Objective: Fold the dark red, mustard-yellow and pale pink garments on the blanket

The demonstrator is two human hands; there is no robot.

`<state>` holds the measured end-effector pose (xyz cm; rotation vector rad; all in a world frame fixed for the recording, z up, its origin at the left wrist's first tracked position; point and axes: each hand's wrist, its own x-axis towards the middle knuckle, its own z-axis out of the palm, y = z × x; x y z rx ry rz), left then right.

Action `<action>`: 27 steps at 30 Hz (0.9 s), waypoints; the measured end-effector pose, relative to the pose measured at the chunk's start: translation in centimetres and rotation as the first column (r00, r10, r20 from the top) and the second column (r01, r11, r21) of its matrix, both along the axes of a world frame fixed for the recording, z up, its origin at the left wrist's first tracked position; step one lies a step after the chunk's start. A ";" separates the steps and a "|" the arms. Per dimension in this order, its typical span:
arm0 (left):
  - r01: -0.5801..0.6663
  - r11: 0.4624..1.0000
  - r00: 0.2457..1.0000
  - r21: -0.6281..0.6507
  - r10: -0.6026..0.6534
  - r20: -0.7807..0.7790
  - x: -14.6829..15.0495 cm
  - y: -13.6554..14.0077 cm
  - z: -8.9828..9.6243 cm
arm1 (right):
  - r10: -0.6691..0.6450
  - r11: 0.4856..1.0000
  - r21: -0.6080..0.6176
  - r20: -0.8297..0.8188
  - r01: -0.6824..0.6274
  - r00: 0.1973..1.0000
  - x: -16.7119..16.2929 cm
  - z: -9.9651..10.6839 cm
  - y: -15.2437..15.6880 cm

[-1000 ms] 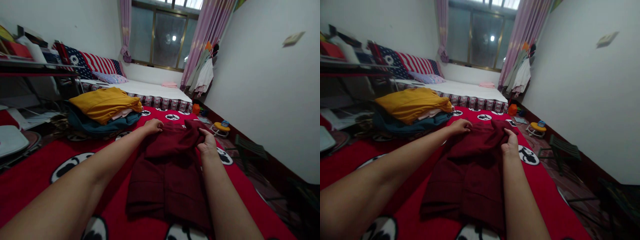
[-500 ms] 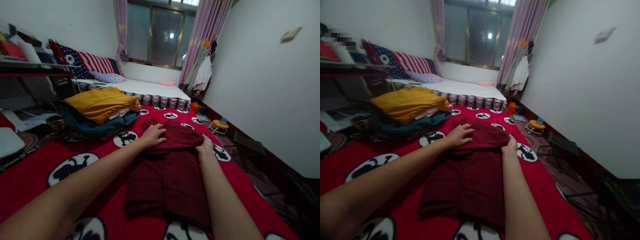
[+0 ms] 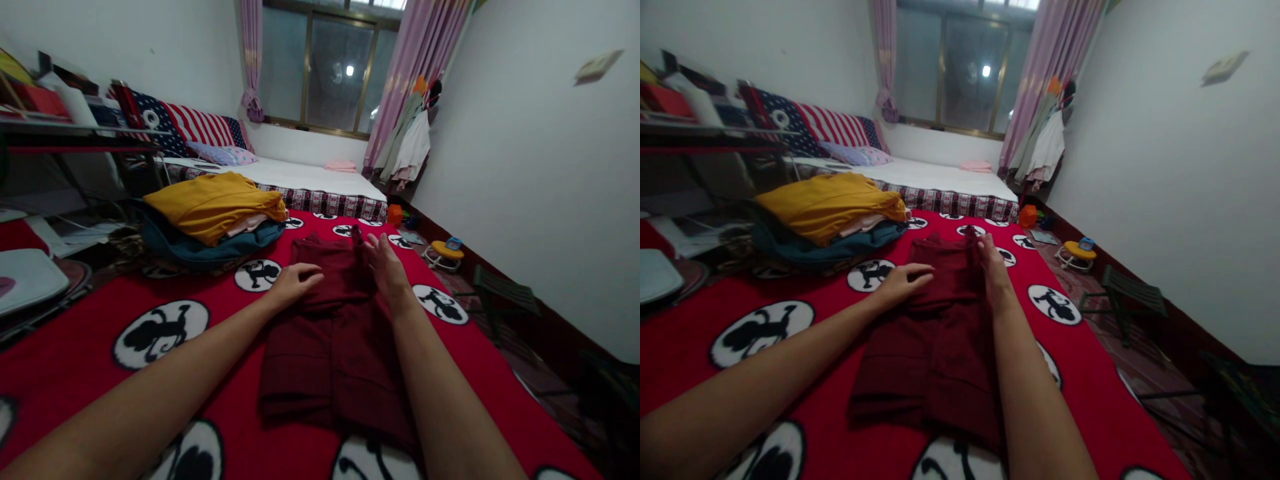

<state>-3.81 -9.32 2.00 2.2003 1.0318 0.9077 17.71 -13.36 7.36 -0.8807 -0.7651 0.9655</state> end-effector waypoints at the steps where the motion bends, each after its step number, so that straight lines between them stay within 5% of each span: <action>1: -0.090 0.996 0.990 0.006 0.089 0.110 -0.2 0.1 0.0 | 0.021 0.999 -0.049 0.123 -0.015 0.992 -0.4 0.0 0.0; 4: -0.291 0.952 0.927 0.098 0.255 0.276 -0.9 0.4 0.2 | -0.043 0.990 -0.102 0.415 0.093 0.909 -0.1 -0.8 0.3; 7: -0.285 0.929 0.934 0.234 0.214 0.286 -0.9 0.1 0.6 | -0.191 0.963 -0.044 0.588 0.266 0.786 1.1 -2.4 0.9; 12: 0.035 0.942 0.999 0.334 -0.046 0.026 0.2 -0.8 0.0 | -0.233 0.930 -0.057 0.673 0.363 0.702 2.3 -4.8 1.3; 16: 0.284 0.928 0.936 0.243 -0.213 -0.280 0.7 -1.1 -0.6 | -0.166 0.929 -0.075 0.792 0.363 0.588 2.4 -5.6 1.0; 23: 0.292 0.917 0.940 0.270 -0.224 -0.257 0.5 -1.1 -0.7 | -0.192 0.877 -0.105 0.818 0.470 0.542 3.1 -3.1 -0.3; 27: 0.280 0.914 0.948 0.292 -0.216 -0.232 0.6 -1.2 -1.0 | 0.103 0.911 -0.268 0.884 0.314 0.456 4.5 -1.0 -1.2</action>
